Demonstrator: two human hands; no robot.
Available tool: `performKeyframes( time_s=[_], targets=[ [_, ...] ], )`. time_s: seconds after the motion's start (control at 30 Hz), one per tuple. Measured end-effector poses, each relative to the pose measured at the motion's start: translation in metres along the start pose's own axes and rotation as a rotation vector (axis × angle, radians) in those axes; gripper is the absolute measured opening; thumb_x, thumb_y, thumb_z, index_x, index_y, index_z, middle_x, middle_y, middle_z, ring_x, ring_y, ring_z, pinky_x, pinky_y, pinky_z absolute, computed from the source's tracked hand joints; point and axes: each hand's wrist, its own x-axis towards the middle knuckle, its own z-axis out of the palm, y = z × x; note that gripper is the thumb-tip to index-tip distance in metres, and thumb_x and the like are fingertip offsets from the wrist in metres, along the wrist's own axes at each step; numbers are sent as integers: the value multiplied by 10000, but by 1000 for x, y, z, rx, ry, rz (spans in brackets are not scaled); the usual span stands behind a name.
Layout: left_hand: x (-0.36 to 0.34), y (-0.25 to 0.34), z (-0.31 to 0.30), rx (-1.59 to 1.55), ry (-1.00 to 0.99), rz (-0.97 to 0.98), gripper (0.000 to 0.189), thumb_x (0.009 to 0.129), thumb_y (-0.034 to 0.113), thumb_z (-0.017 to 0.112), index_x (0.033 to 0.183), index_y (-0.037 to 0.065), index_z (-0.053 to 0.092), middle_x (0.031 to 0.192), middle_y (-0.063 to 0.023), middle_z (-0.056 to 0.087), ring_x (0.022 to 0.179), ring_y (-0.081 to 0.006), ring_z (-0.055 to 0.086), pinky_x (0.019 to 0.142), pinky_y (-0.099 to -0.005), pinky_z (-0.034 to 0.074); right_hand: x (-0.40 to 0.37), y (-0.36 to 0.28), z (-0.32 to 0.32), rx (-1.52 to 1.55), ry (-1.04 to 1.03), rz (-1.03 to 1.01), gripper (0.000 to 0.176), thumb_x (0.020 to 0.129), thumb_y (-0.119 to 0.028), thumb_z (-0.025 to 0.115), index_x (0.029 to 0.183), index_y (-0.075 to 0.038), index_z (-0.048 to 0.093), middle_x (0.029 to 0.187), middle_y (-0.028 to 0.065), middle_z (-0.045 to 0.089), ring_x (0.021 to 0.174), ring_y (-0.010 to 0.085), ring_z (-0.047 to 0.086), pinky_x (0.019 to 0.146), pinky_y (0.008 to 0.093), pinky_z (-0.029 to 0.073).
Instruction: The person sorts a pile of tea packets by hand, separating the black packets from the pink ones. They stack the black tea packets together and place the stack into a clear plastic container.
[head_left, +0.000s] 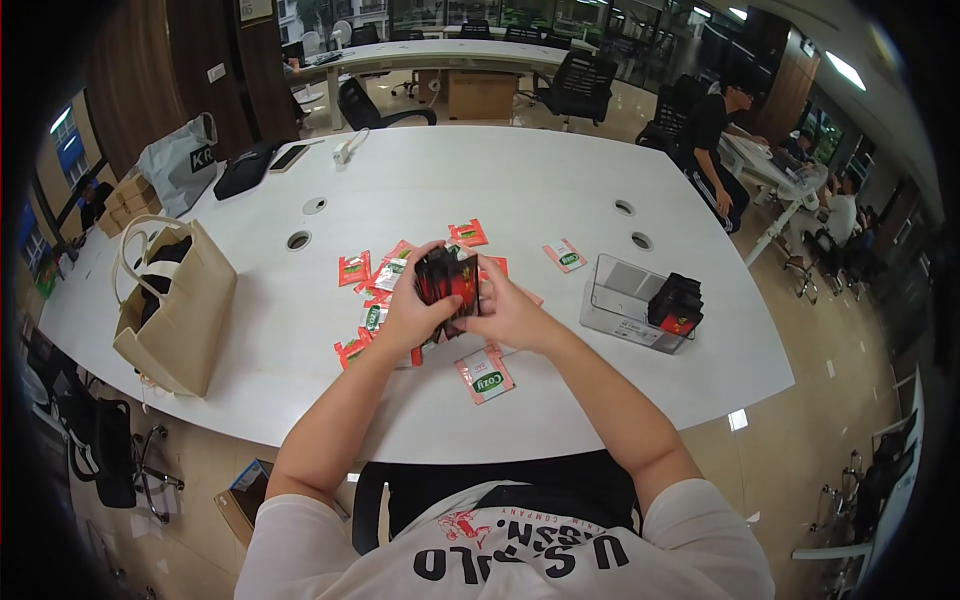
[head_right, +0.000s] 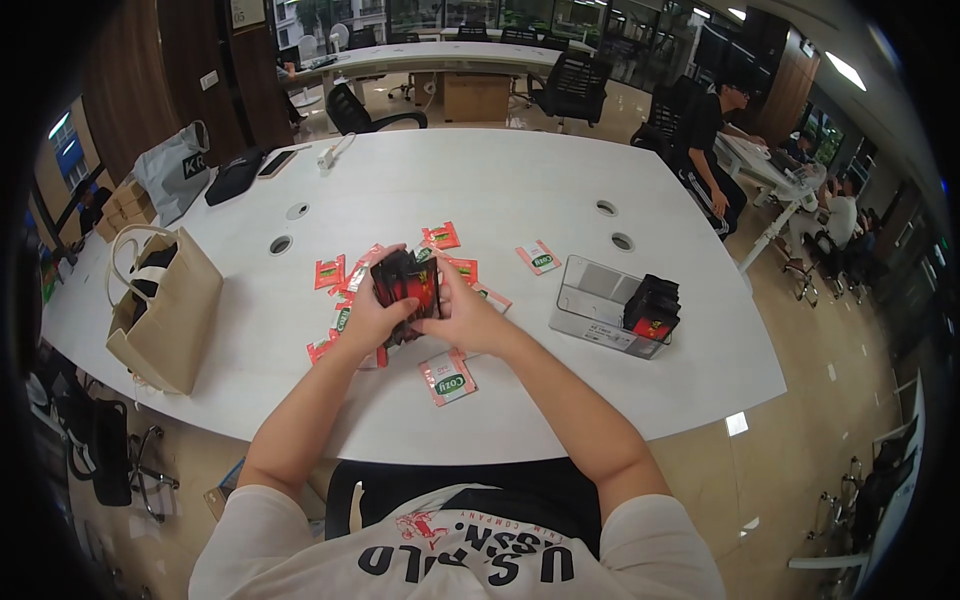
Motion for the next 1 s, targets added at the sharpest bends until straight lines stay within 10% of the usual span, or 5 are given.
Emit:
performKeyframes(
  time_s=[0.27, 0.3, 0.4, 0.57, 1.0],
  targets=[
    [-31, 27, 35, -641, -269, -693, 641, 865, 217, 625, 1457, 12, 491, 1145, -190, 715, 938, -326, 752, 665, -537, 656, -84, 3, 15, -348, 250, -42, 1245, 927, -403, 812, 1651, -21, -127, 1288, 273, 667, 1179, 379, 691, 1022, 459, 542],
    [-34, 29, 35, -633, -394, -758, 675, 863, 335, 562, 1459, 21, 514, 1211, -220, 707, 978, -354, 747, 894, -458, 628, -92, 0, 16, -252, 286, -12, 1320, 878, -518, 833, 1646, 14, -99, 1398, 313, 586, 1260, 427, 641, 1069, 484, 503],
    [-31, 20, 36, -826, -249, -791, 616, 861, 357, 585, 1366, 6, 573, 1123, -211, 726, 876, -372, 747, 606, -580, 635, -111, 9, 13, -678, 343, -136, 1386, 805, -526, 890, 1651, 23, -61, 1563, 334, 417, 1414, 465, 493, 1149, 498, 424],
    [-7, 14, 6, -859, 66, -599, 568, 849, 417, 592, 1259, 28, 642, 1073, -161, 741, 926, -314, 741, 823, -487, 621, -110, 38, 30, -1233, 255, 148, 1424, 724, -815, 765, 1671, -5, 77, 1695, 350, 102, 1552, 581, 114, 1250, 635, 166],
    [11, 8, -27, -887, 217, -404, 464, 902, 424, 544, 1112, 38, 693, 967, -126, 749, 846, -274, 732, 773, -428, 627, 32, 72, 33, -1135, 394, -199, 994, 915, -610, 684, 1605, -1, 308, 1591, 289, 376, 1524, 456, 301, 1246, 509, 297]
  ],
)
